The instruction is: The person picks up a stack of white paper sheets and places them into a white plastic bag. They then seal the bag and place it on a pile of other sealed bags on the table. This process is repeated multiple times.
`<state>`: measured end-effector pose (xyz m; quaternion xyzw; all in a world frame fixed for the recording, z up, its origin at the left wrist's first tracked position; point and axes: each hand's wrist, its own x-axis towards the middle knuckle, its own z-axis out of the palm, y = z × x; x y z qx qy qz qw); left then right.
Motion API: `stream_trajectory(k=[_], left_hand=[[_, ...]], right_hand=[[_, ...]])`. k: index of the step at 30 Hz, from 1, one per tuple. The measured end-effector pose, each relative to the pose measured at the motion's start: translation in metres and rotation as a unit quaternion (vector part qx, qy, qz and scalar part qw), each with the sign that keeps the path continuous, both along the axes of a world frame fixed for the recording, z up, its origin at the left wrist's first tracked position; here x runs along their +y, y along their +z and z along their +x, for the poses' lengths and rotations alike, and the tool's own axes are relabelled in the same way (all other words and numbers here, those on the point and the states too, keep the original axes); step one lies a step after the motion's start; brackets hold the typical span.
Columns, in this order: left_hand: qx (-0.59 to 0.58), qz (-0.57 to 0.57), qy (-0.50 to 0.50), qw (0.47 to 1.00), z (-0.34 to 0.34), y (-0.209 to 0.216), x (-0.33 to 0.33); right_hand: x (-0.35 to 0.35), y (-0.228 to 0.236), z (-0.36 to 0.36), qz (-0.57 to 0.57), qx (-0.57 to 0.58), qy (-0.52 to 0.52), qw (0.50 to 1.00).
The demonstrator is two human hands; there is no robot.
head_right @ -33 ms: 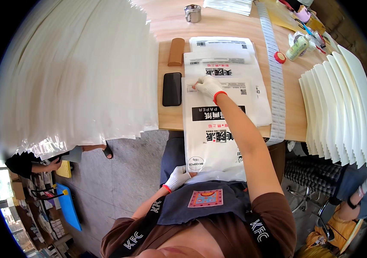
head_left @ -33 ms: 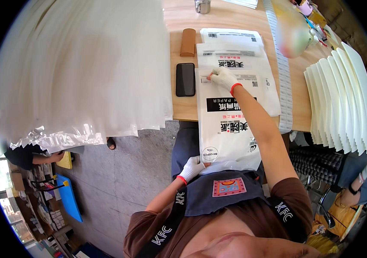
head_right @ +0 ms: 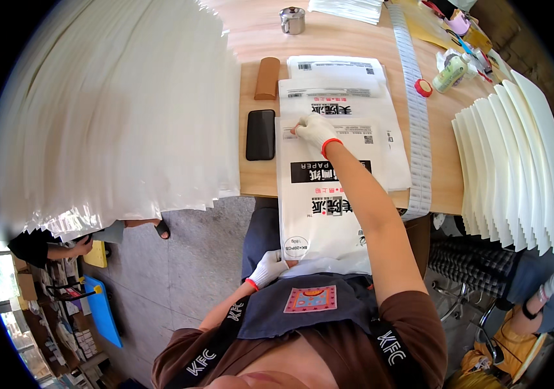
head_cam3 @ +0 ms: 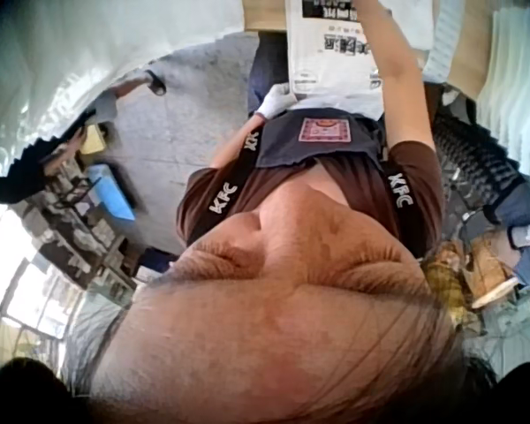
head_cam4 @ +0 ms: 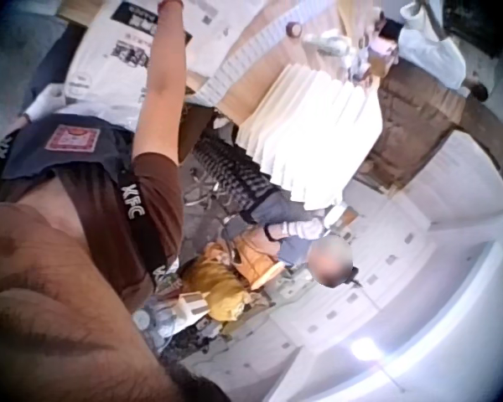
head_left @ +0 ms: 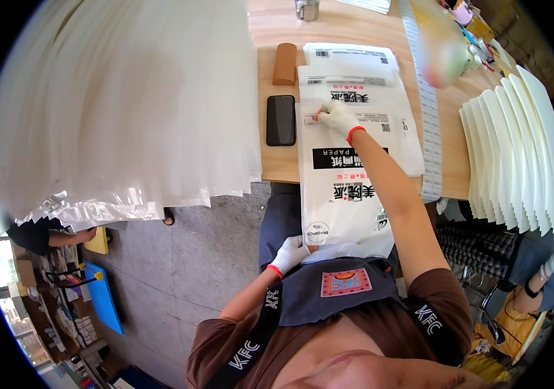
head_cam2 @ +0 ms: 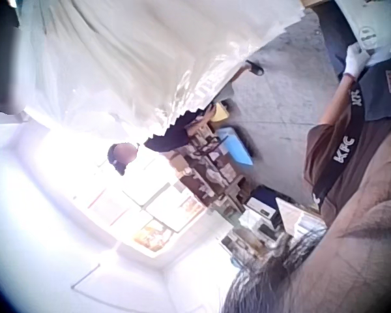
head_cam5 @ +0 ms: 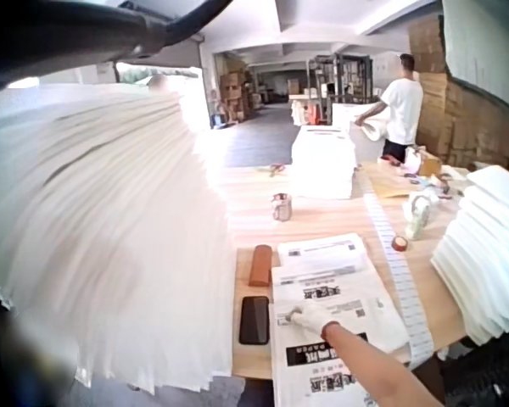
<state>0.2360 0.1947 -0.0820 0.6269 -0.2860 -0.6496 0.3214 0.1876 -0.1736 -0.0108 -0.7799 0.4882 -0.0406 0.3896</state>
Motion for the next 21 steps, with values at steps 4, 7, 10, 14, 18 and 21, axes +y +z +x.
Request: stream_trajectory(k=[4,7,10,14,18,21], left_hand=[[0.018,-0.008,0.004,1.0,0.0,-0.006,0.001],[0.015,-0.009,0.007,1.0,0.0,-0.004,0.002],[-0.002,-0.009,-0.013,1.0,0.0,0.007,-0.002],[0.012,-0.038,-0.038,0.998,0.003,0.026,-0.005],[-0.058,-0.061,-0.011,0.996,0.011,0.059,-0.006],[0.054,-0.169,0.073,0.981,0.021,0.082,-0.021]], right_hand=[[0.001,-0.012,0.003,-0.084,0.026,0.007,0.996],[0.012,-0.012,0.006,-0.166,0.051,0.015,0.985],[0.015,-0.026,0.0,-0.212,-0.045,-0.055,0.975],[0.011,-0.039,-0.045,0.005,-0.339,-0.101,0.935],[0.104,0.048,-0.144,-0.187,-0.08,-0.001,0.979],[0.172,0.044,-0.215,-0.167,0.186,-0.1,0.963]])
